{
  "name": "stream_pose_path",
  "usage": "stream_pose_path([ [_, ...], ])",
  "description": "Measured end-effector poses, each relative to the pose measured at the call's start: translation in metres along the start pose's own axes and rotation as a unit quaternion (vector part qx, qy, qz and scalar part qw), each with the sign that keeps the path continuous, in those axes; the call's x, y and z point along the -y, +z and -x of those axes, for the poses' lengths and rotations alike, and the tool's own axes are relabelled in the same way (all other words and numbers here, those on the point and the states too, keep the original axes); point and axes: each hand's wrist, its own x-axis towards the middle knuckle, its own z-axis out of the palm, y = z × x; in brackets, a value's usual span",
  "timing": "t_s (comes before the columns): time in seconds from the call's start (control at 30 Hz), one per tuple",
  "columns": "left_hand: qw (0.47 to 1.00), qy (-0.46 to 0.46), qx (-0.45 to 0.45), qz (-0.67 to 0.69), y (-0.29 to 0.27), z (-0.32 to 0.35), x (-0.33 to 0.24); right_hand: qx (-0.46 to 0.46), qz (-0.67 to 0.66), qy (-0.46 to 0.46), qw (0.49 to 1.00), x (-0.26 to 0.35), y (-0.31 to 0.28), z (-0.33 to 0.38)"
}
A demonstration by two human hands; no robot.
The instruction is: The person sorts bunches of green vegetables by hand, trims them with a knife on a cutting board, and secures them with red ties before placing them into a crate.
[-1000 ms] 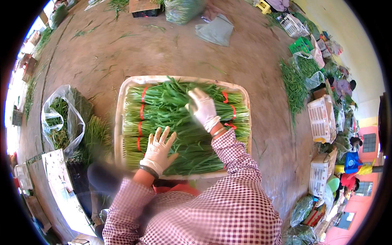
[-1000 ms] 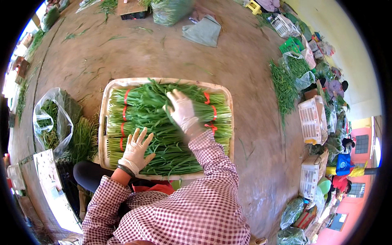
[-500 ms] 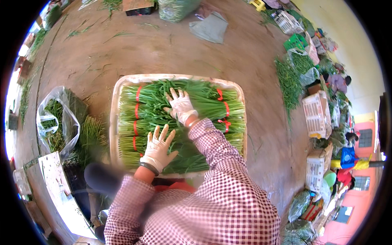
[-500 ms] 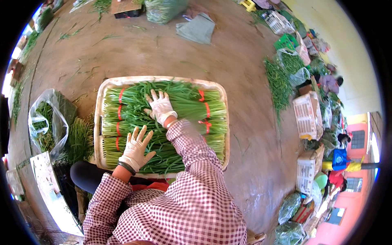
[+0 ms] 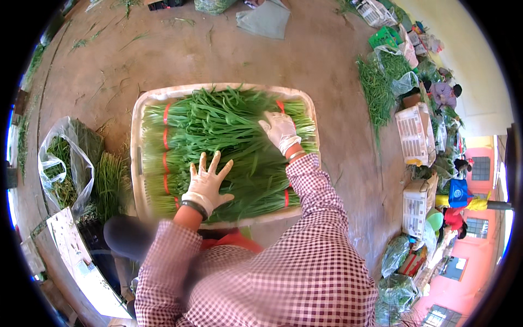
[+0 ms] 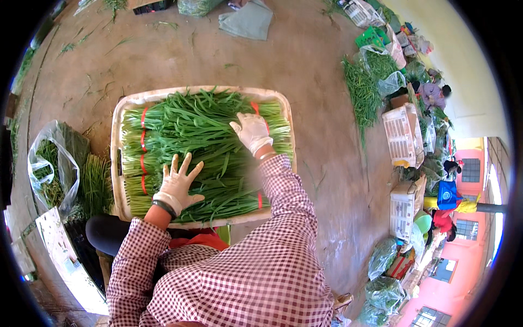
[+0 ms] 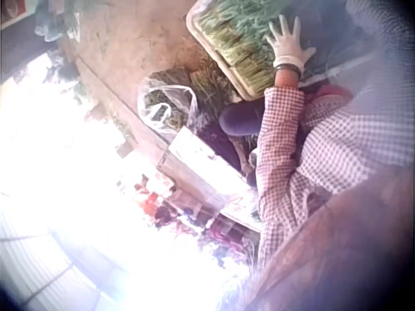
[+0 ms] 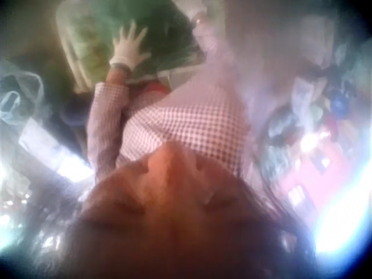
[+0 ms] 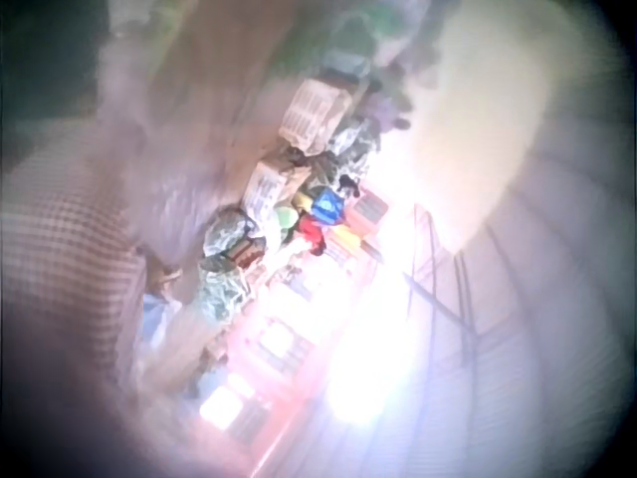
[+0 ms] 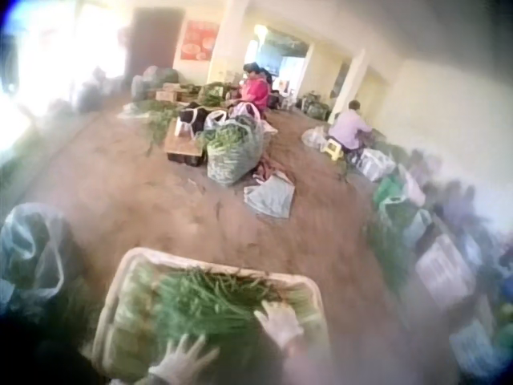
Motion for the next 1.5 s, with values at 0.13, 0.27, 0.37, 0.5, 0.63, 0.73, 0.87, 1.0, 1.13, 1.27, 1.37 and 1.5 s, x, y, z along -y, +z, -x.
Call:
stream_pose_path([
  [0.13, 0.997, -0.012, 0.077, 0.001, 0.017, -0.003, 0.006, 0.039, 0.005, -0.017, 0.999, 0.025, -0.012, 0.02],
  [0.27, 0.996, -0.009, 0.085, -0.012, 0.037, -0.004, -0.001, -0.032, 0.026, 0.009, 0.999, 0.018, 0.016, 0.027],
  [0.37, 0.996, -0.011, 0.088, 0.003, 0.043, -0.014, 0.008, -0.048, 0.033, 0.019, 0.998, 0.017, 0.017, 0.019],
  [0.5, 0.996, -0.009, 0.092, 0.004, 0.049, -0.011, 0.007, -0.081, 0.016, 0.024, 0.996, 0.019, 0.028, 0.035],
  [0.63, 0.997, -0.011, 0.075, 0.006, 0.059, -0.013, 0.015, -0.088, 0.027, 0.017, 0.996, 0.024, 0.04, 0.036],
  [0.73, 0.995, -0.014, 0.096, 0.01, 0.069, -0.025, 0.023, -0.08, 0.036, 0.02, 0.996, 0.029, 0.042, 0.022],
  [0.87, 0.998, 0.01, 0.066, 0.019, 0.058, -0.014, 0.024, -0.048, 0.026, 0.046, 0.997, 0.025, 0.038, 0.029],
  [1.0, 0.999, 0.016, 0.04, -0.003, 0.066, -0.007, 0.029, -0.067, 0.058, 0.031, 0.996, 0.028, 0.032, 0.019],
  [1.13, 0.999, 0.022, 0.045, 0.007, 0.064, -0.003, 0.034, -0.065, -0.064, -0.042, 0.995, 0.103, 0.004, -0.017],
  [1.27, 0.999, 0.04, 0.027, 0.017, 0.071, 0.006, 0.041, 0.004, 0.022, -0.101, 0.995, 0.171, 0.02, -0.046],
  [1.37, 0.999, 0.041, 0.013, 0.015, 0.071, 0.021, 0.05, 0.03, 0.055, -0.105, 0.992, 0.183, 0.034, -0.041],
  [1.5, 0.998, 0.043, 0.002, 0.055, 0.068, 0.041, 0.062, 0.054, 0.051, -0.103, 0.992, 0.187, 0.036, -0.044],
])
